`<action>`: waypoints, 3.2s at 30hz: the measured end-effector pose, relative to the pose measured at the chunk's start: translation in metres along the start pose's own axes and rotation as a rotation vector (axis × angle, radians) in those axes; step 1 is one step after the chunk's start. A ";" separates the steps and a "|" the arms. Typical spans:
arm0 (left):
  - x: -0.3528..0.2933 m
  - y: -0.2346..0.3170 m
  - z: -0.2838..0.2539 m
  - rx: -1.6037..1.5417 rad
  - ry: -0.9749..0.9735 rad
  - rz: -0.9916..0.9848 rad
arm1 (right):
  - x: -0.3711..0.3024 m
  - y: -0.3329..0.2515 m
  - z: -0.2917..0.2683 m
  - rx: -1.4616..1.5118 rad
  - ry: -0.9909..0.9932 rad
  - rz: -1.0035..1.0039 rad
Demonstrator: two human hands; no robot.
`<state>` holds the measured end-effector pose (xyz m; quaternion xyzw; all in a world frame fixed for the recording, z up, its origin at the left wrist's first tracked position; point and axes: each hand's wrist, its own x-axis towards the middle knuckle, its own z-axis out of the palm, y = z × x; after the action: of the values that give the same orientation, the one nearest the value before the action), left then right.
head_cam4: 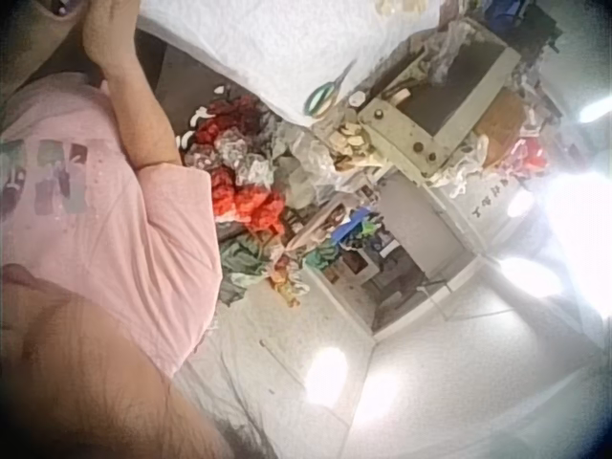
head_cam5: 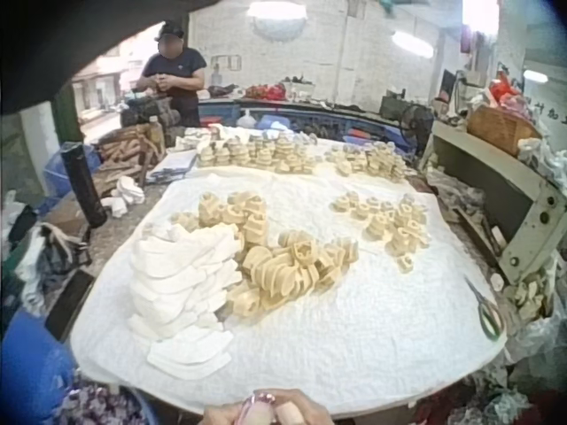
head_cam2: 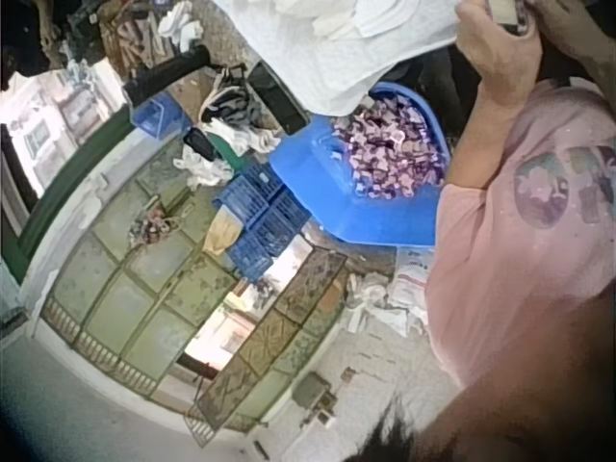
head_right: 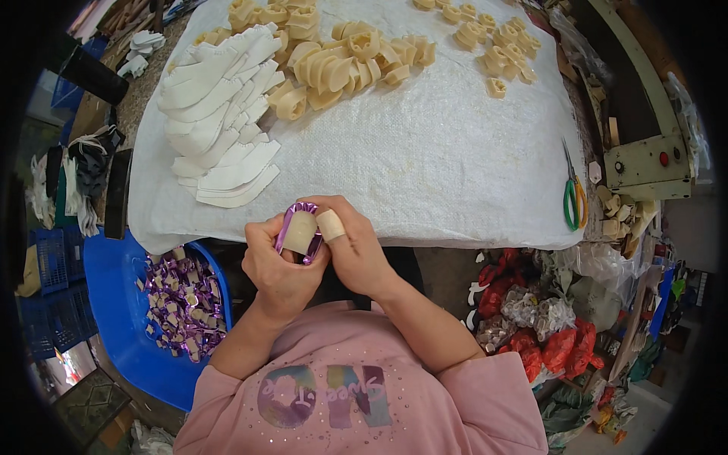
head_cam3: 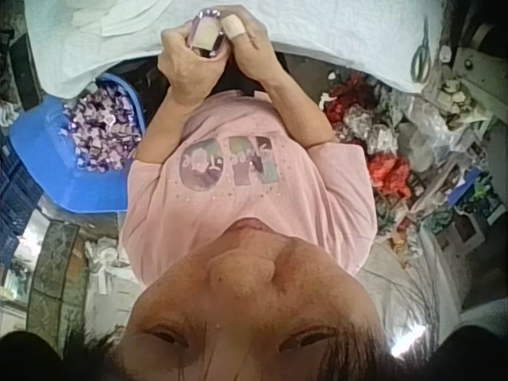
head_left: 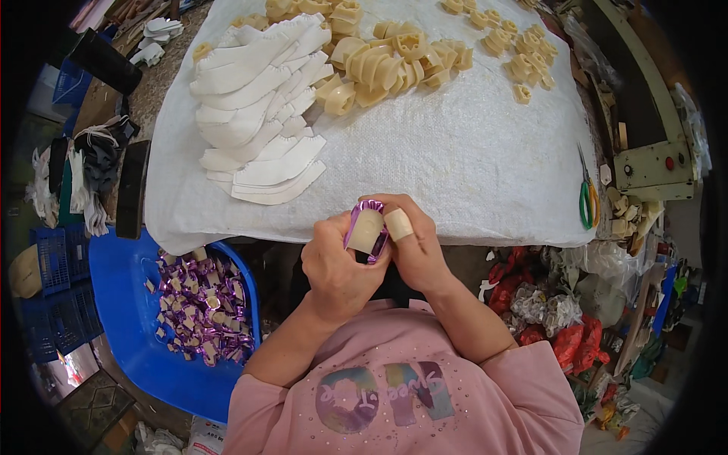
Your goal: The person is assembling two small cream-colored shoe components and wrapping them in purple adhesive material.
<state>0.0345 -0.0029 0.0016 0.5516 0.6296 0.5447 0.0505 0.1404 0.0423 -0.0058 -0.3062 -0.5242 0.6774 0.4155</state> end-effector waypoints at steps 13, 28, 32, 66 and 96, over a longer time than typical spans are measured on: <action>-0.004 -0.052 -0.061 0.102 0.106 -0.218 | 0.041 -0.010 -0.001 -0.652 -0.191 -0.223; -0.048 -0.116 -0.187 0.872 0.407 -0.408 | 0.090 0.011 0.047 -1.202 -0.275 -0.619; -0.009 -0.085 -0.127 0.486 0.208 -0.168 | 0.092 0.014 0.051 -1.331 -0.234 -0.660; 0.016 -0.087 -0.043 0.280 -0.104 0.363 | 0.088 0.025 0.050 -0.869 0.142 -0.495; 0.017 -0.021 -0.017 -1.032 -0.319 -0.735 | 0.151 -0.055 -0.147 -0.959 0.366 -0.293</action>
<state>0.0026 0.0033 0.0018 0.2794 0.4195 0.6359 0.5844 0.2084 0.2484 0.0121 -0.4984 -0.7312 0.2322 0.4038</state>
